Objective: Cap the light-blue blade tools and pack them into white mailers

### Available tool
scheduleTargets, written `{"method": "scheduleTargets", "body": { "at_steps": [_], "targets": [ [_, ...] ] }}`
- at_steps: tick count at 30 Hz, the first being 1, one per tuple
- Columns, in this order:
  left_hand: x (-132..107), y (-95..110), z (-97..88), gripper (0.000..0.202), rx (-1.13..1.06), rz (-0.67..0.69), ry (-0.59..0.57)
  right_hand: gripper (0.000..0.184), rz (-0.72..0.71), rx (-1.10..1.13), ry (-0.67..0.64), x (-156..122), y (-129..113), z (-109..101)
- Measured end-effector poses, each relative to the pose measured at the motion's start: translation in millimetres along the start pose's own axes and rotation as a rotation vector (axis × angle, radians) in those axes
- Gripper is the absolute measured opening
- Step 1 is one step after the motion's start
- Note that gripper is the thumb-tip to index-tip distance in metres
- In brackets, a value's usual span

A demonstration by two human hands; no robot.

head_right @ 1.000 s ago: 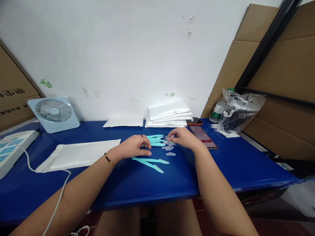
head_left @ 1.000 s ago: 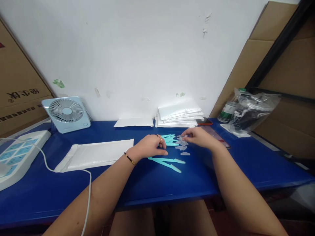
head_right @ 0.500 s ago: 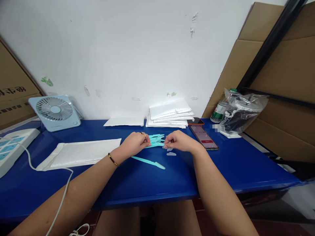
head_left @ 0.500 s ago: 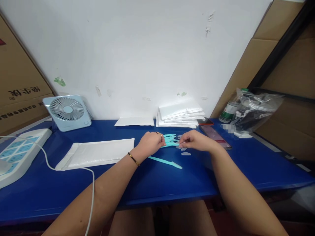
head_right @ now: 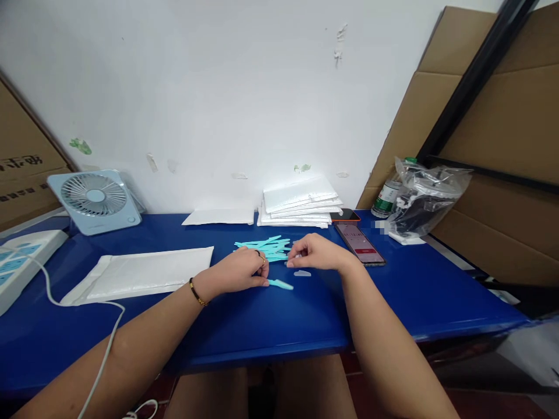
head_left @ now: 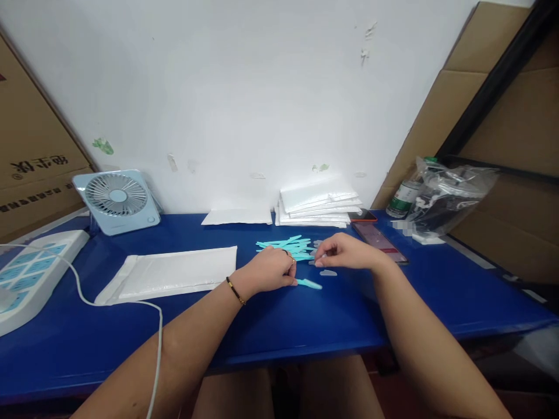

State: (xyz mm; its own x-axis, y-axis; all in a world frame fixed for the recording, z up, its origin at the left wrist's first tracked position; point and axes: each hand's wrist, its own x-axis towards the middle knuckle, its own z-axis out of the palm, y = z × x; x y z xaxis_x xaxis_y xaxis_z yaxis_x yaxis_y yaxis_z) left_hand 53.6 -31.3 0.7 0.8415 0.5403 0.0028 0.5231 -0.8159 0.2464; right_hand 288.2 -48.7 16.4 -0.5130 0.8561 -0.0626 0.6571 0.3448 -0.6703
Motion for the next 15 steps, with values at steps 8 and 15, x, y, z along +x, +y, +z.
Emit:
{"method": "scheduleTargets", "body": {
  "at_steps": [8,15],
  "targets": [
    [2,-5,-0.5,0.019,-0.342,-0.189,0.148,0.031,-0.043,0.148,0.130,8,3,11],
    [-1,-16,-0.6,0.021,-0.456,-0.208,0.267,0.035,-0.050,0.230,0.333,-1,10,-4]
  ]
}}
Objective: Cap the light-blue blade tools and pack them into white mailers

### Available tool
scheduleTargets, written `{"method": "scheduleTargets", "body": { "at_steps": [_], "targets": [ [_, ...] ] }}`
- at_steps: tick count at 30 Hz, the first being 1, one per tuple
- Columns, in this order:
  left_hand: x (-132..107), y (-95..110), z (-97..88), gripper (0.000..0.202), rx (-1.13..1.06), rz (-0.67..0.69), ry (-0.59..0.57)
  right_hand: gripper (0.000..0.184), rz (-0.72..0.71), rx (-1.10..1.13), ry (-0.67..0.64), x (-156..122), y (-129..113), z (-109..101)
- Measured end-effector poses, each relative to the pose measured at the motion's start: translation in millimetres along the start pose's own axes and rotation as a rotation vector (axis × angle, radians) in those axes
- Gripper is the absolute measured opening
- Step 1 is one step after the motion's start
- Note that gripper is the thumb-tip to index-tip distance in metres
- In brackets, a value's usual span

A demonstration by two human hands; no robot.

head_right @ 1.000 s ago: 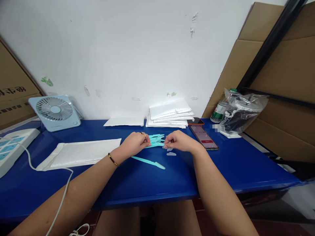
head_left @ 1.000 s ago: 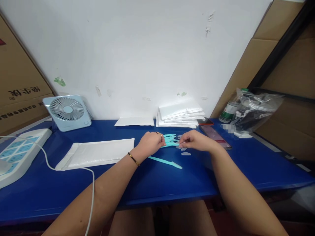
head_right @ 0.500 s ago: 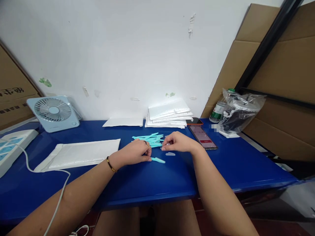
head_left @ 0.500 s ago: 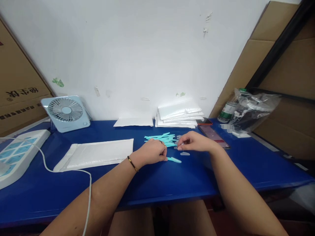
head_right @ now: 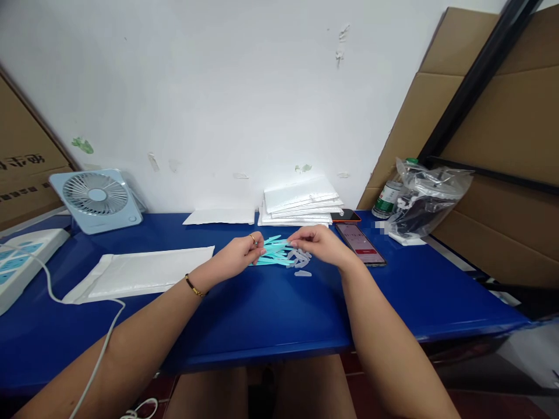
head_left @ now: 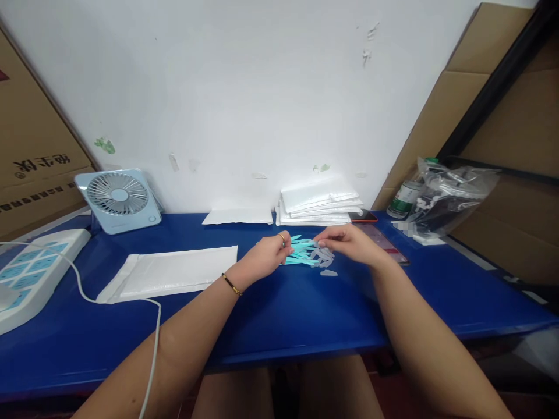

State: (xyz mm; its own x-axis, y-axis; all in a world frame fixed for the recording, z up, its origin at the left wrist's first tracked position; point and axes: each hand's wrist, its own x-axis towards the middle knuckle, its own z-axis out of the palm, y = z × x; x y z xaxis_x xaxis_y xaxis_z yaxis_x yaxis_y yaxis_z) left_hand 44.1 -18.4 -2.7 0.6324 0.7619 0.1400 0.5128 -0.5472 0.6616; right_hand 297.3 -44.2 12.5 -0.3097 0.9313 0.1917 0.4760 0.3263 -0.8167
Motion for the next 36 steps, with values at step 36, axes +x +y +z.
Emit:
{"method": "scheduleTargets", "body": {
  "at_steps": [36],
  "targets": [
    [-4,6,5.5,0.022,0.234,0.024,-0.015,0.040,0.176,0.050,-0.155,3,-3,9]
  ]
}}
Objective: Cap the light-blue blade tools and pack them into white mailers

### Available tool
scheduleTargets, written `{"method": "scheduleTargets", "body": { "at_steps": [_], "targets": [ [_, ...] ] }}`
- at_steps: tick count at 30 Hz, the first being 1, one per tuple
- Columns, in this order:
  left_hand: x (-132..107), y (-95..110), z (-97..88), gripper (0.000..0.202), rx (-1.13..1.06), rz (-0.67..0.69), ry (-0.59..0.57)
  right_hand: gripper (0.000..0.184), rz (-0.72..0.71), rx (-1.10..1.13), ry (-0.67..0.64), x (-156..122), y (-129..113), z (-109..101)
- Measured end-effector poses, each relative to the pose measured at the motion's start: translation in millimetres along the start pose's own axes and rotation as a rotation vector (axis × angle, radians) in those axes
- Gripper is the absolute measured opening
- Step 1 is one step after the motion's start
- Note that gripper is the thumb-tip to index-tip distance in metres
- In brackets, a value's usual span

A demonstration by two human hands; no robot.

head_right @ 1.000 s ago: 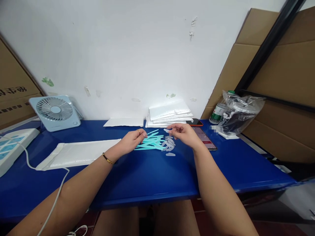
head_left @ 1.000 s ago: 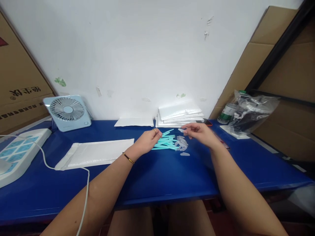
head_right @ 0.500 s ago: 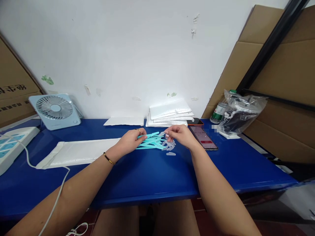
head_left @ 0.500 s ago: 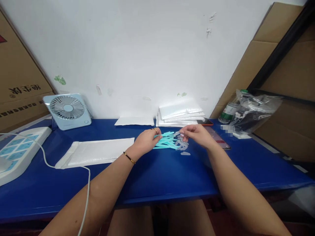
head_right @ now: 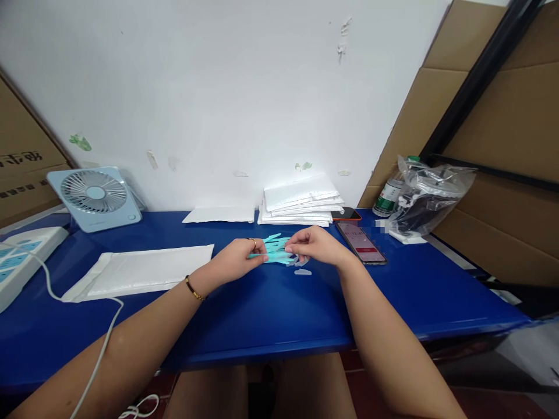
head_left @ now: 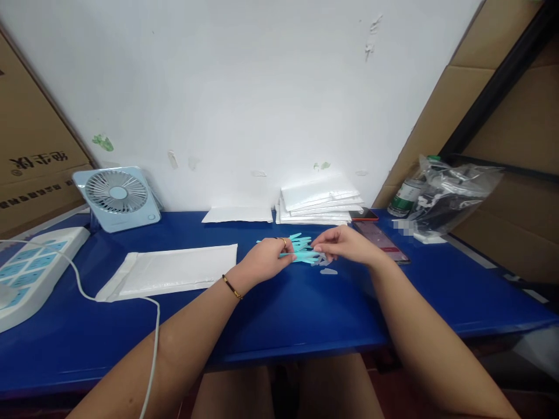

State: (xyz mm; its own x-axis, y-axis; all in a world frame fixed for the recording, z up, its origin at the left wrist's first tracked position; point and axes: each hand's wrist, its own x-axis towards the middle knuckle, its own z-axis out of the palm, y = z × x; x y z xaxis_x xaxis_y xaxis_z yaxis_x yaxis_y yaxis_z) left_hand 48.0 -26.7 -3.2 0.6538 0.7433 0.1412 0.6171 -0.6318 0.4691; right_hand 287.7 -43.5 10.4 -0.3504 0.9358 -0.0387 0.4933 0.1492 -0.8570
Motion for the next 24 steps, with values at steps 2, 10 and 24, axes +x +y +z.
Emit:
{"method": "scheduleTargets", "body": {
  "at_steps": [2,10,24],
  "targets": [
    [-1,3,2.9,0.022,0.042,0.024,-0.063,0.037,0.033,-0.113,-0.042,-7,0,-10],
    [8,-7,9.3,0.017,0.294,0.011,0.021,0.018,0.069,-0.580,-0.191,-9,5,-16],
    [8,-13,-1.8,0.012,0.168,0.023,0.035,0.012,0.004,-0.684,-0.155,-4,7,-1]
  ]
}}
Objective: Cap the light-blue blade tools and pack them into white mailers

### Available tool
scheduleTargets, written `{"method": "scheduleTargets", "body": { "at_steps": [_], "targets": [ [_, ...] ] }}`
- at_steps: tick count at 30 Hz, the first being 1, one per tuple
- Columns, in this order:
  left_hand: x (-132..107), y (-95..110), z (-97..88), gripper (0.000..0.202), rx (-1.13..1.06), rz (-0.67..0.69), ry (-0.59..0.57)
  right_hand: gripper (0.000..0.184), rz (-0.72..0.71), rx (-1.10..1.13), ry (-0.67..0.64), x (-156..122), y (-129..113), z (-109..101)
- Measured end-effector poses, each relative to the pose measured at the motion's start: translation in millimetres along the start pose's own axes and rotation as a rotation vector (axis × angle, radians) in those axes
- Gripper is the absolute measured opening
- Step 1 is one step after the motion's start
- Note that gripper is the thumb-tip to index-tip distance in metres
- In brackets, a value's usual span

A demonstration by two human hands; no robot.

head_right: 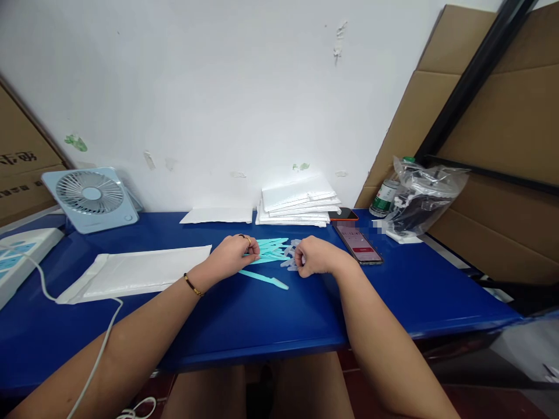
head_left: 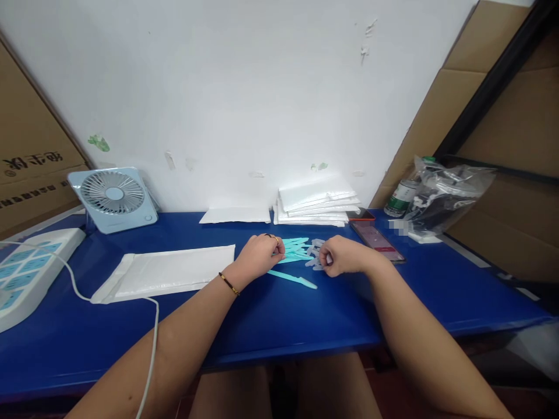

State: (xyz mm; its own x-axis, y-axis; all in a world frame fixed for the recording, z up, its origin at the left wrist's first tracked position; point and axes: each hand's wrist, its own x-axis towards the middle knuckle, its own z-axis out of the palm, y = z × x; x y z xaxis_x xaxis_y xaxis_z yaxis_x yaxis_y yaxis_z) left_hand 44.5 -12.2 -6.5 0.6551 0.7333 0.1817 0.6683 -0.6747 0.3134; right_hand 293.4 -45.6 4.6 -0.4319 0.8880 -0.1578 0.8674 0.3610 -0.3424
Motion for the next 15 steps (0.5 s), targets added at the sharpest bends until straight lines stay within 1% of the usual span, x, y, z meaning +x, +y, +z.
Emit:
{"method": "scheduleTargets", "body": {
  "at_steps": [4,8,11,15],
  "targets": [
    [-3.1,-0.1,-3.3,0.010,0.003,0.032,-0.066,0.013,-0.019,0.023,0.009,-2.4,-2.1,-2.7],
    [-5.0,3.2,-2.6,0.010,-0.015,0.056,-0.126,0.016,-0.047,0.029,0.034,-2.4,-3.7,-3.5],
    [-5.1,4.6,-1.2,0.011,-0.017,0.057,-0.141,0.017,-0.074,0.043,0.045,-1.4,-5.8,-3.1],
    [-4.4,4.1,0.4,0.012,-0.008,0.059,-0.138,0.017,-0.098,0.077,0.006,0.0,-9.0,-2.4]
  ]
}}
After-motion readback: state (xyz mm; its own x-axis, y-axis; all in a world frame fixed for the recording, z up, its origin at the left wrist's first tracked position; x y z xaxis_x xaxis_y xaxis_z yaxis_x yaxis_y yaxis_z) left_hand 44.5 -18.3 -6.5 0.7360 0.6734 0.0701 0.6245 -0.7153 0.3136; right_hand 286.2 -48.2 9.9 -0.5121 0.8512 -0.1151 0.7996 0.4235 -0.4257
